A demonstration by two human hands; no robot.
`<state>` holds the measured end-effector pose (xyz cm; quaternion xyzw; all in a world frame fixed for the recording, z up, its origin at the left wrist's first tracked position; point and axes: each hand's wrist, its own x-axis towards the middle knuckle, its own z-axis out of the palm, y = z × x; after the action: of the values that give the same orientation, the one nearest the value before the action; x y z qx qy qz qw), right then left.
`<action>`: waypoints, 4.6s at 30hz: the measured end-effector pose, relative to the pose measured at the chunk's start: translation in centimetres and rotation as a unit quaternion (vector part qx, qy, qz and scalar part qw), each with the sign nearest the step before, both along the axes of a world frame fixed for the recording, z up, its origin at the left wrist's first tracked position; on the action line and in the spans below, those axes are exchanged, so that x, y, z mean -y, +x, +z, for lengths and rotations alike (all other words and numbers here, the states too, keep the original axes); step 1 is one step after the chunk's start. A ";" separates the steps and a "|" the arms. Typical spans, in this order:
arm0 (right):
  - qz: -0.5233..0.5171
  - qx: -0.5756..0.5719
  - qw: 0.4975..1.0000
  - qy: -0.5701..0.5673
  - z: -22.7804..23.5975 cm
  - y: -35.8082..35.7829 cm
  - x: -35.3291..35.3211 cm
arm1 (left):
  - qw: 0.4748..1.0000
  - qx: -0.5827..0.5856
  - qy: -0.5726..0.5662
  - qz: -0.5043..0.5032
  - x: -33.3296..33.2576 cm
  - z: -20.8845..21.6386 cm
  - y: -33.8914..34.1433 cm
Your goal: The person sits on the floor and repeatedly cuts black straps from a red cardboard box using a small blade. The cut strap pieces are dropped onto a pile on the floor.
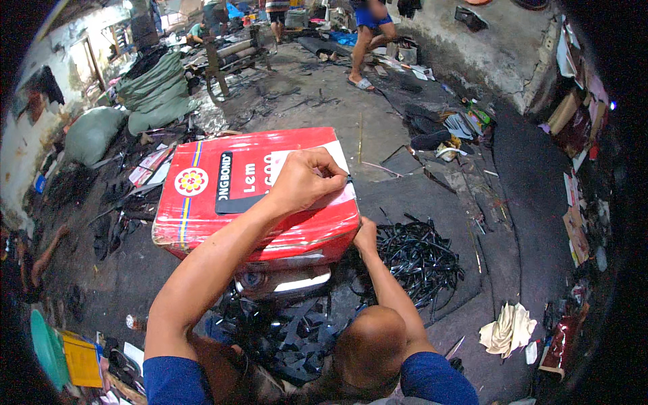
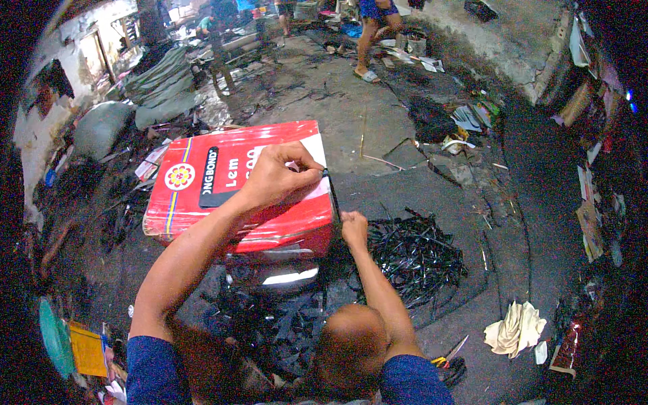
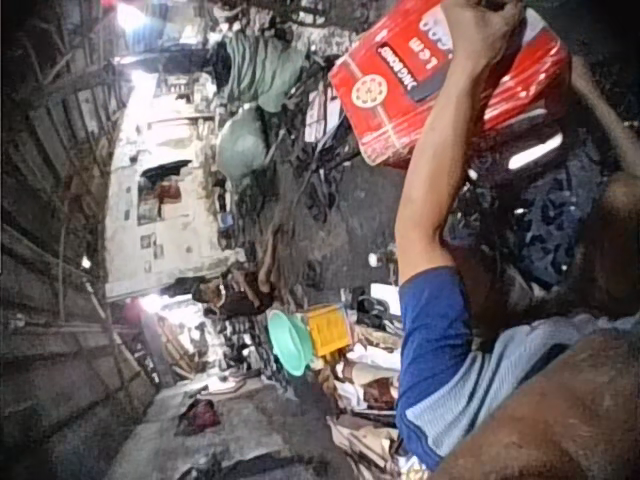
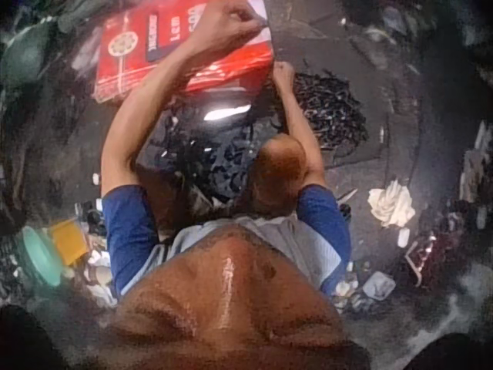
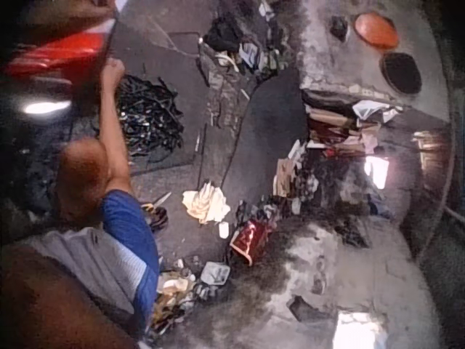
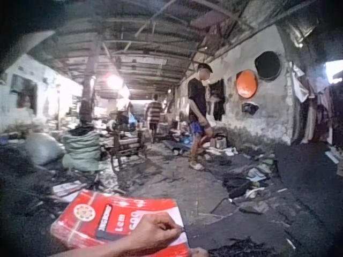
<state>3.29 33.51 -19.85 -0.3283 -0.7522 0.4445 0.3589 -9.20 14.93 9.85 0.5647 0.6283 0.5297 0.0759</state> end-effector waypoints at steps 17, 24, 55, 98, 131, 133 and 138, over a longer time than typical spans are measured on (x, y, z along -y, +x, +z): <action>-0.106 0.363 0.926 0.004 -10.8 8.5 -1.3 | 0.987 -0.131 0.060 -0.073 0.9 0.0 -0.5; -0.174 0.354 0.915 -0.089 -8.9 10.3 -3.7 | 0.959 -0.260 0.085 -0.074 1.5 -0.4 -1.0; -0.319 0.332 0.796 0.392 3.0 21.1 -2.2 | 0.986 -0.165 -0.007 -0.028 1.6 -2.0 -0.8; 0.369 -0.033 0.914 0.165 42.2 9.9 13.7 | 0.949 -0.179 -0.236 -0.107 19.5 0.9 6.9; 0.185 0.177 0.925 0.281 33.9 0.1 10.1 | 0.978 -0.139 0.030 0.152 7.6 1.2 -1.1; 0.184 0.166 0.933 0.260 33.8 0.2 10.2 | 0.987 -0.108 0.013 0.117 5.7 -0.5 -0.4; 0.187 0.141 0.911 0.341 33.5 1.2 9.3 | 0.991 -0.064 0.015 0.114 4.9 -1.3 0.5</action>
<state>4.51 24.18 13.63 -0.0988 -0.9482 0.1693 0.2499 -8.73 10.04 8.60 0.5235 0.6839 0.5070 -0.0339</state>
